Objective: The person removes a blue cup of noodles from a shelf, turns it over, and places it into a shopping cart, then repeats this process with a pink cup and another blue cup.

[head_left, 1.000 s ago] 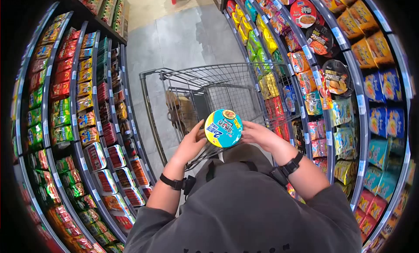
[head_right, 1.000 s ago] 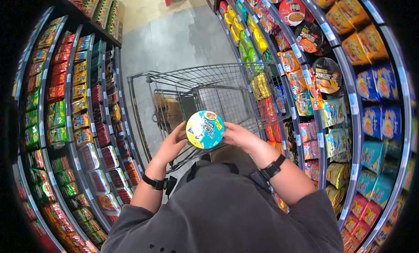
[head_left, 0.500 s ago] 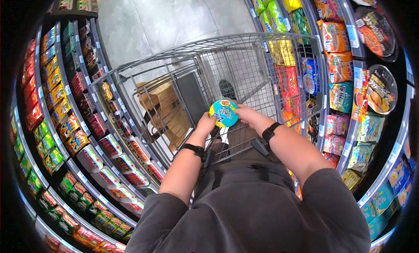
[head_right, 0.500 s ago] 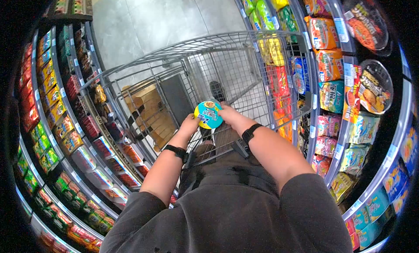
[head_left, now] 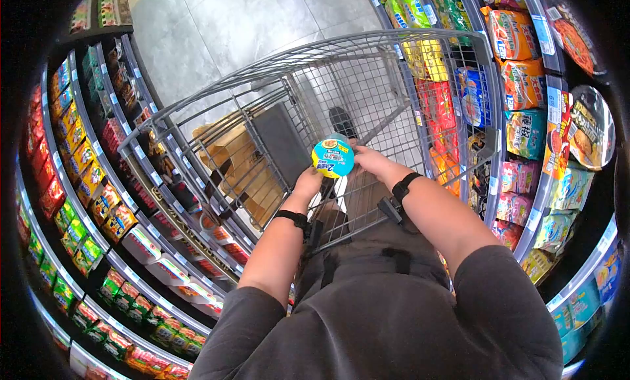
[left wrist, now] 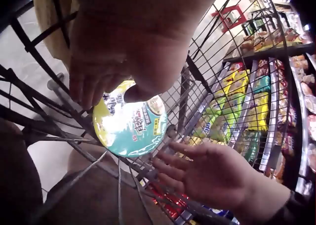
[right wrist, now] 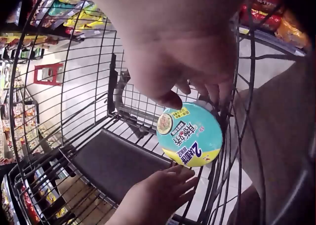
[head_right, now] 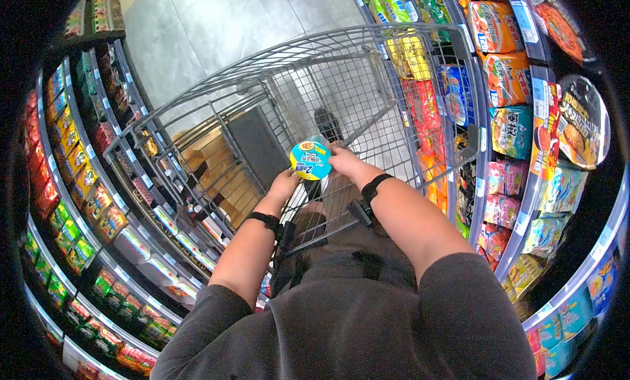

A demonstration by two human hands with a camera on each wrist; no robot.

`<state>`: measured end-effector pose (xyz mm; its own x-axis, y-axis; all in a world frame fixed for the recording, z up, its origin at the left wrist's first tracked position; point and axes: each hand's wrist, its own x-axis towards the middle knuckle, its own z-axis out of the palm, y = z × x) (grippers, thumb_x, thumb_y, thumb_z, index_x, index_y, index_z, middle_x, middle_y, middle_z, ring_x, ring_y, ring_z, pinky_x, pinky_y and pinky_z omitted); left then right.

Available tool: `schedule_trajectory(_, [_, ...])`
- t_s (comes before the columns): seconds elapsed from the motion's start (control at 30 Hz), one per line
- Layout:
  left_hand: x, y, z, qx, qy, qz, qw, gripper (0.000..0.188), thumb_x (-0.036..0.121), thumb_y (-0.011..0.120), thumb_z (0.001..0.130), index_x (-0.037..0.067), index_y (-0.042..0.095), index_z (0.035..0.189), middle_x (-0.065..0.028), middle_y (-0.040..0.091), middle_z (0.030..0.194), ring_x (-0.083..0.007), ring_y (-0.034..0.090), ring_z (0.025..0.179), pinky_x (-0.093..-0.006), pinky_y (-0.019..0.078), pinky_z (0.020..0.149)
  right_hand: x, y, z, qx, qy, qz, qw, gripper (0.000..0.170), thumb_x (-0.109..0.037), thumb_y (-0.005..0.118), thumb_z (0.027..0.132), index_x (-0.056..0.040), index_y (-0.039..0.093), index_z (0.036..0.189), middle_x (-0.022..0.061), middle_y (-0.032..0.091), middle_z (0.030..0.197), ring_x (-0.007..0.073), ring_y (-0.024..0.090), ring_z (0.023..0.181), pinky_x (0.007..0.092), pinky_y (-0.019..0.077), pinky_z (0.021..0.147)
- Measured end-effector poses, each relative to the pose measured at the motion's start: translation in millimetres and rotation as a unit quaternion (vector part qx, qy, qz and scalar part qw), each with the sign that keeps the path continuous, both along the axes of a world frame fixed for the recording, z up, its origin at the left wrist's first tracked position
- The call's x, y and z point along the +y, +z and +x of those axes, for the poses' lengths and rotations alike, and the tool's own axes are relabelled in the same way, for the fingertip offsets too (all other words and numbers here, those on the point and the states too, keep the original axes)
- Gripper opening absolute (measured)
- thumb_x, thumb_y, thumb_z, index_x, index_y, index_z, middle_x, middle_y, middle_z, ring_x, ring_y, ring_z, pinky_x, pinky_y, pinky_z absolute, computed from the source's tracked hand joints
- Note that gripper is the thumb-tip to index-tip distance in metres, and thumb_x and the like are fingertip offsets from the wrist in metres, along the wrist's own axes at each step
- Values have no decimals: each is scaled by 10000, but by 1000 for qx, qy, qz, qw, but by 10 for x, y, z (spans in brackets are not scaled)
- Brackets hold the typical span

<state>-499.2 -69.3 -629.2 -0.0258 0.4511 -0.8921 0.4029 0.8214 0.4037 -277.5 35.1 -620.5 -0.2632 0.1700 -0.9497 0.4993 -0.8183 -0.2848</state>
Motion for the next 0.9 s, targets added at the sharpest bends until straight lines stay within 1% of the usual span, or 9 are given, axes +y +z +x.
schedule_trajectory(0.1, [69, 115, -61, -12, -2, 11, 1000, 503, 277, 571, 945, -54, 632, 1319, -284, 692, 1237, -408, 647, 1204, -443, 487, 1038, 61, 157, 109, 65, -81, -40, 994, 608, -108, 553, 929, -55, 455, 1526, 142, 654, 1301, 218, 625, 1182, 360, 563, 878])
schedule_trajectory(0.23, [357, 770, -81, 12, -30, 98, 995, 466, 237, 582, 954, -50, 622, 1319, -256, 719, 1182, -377, 690, 1133, -426, 517, 992, 176, 734, 182, -50, -100, 10, 994, 565, -134, 533, 981, -62, 439, 1533, 135, 604, 1389, 223, 599, 1269, 358, 535, 982])
schedule_trajectory(0.27, [403, 945, -96, 6, -38, 122, 992, 443, 199, 576, 963, -43, 609, 1333, -243, 723, 1189, -366, 700, 1117, -414, 528, 981, 171, 802, 257, -22, -138, 14, 990, 534, -156, 515, 1002, -49, 441, 1520, 136, 606, 1400, 231, 602, 1271, 367, 502, 1030])
schedule_trajectory(0.43, [365, 1841, -264, 7, -85, 189, 978, 439, 178, 561, 973, -11, 577, 1369, -184, 712, 1249, -282, 678, 1171, -367, 511, 1014, 28, 1419, 597, 69, -216, 77, 971, 466, -179, 509, 1015, -20, 487, 1452, 159, 626, 1390, 259, 626, 1253, 387, 499, 1039])
schedule_trajectory(0.5, [215, 2210, -380, 14, -95, 241, 966, 447, 162, 572, 962, -19, 580, 1370, -207, 718, 1218, -325, 691, 1153, -396, 532, 999, -144, 1725, 721, 108, -258, 133, 951, 439, -213, 481, 1035, -17, 516, 1426, 170, 657, 1313, 266, 659, 1185, 394, 528, 992])
schedule_trajectory(0.63, [-267, 2704, -703, -4, -55, 322, 945, 423, 95, 586, 970, -1, 576, 1382, -200, 700, 1246, -297, 687, 1150, -382, 540, 989, -669, 2160, 995, 113, -320, 180, 923, 272, -288, 564, 1059, -55, 626, 1185, 119, 709, 1112, 249, 709, 1045, 372, 560, 887])
schedule_trajectory(0.67, [-402, 2816, -781, -6, -55, 349, 935, 413, 64, 579, 984, 4, 567, 1393, -185, 700, 1243, -265, 687, 1137, -364, 545, 975, -826, 2236, 1077, 120, -317, 195, 920, 272, -288, 564, 1059, -55, 626, 1185, 119, 709, 1112, 249, 709, 1045, 372, 560, 887])
schedule_trajectory(0.73, [-667, 2942, -952, -20, -32, 370, 928, 405, 63, 572, 993, 6, 565, 1393, -170, 703, 1231, -244, 686, 1121, -355, 546, 962, -1146, 2305, 1254, 126, -336, 204, 911, 258, -343, 588, 1064, -94, 625, 1009, 48, 676, 916, 219, 709, 901, 350, 557, 809])
schedule_trajectory(0.9, [-1114, 3329, -1135, -22, -7, 401, 916, 338, 68, 566, 1026, -1, 586, 1356, -124, 721, 1141, -191, 693, 1036, -325, 536, 930, -1963, 2710, 1475, 116, -368, 243, 890, 311, -365, 569, 1075, -126, 584, 877, -7, 587, 764, 173, 636, 755, 320, 515, 726])
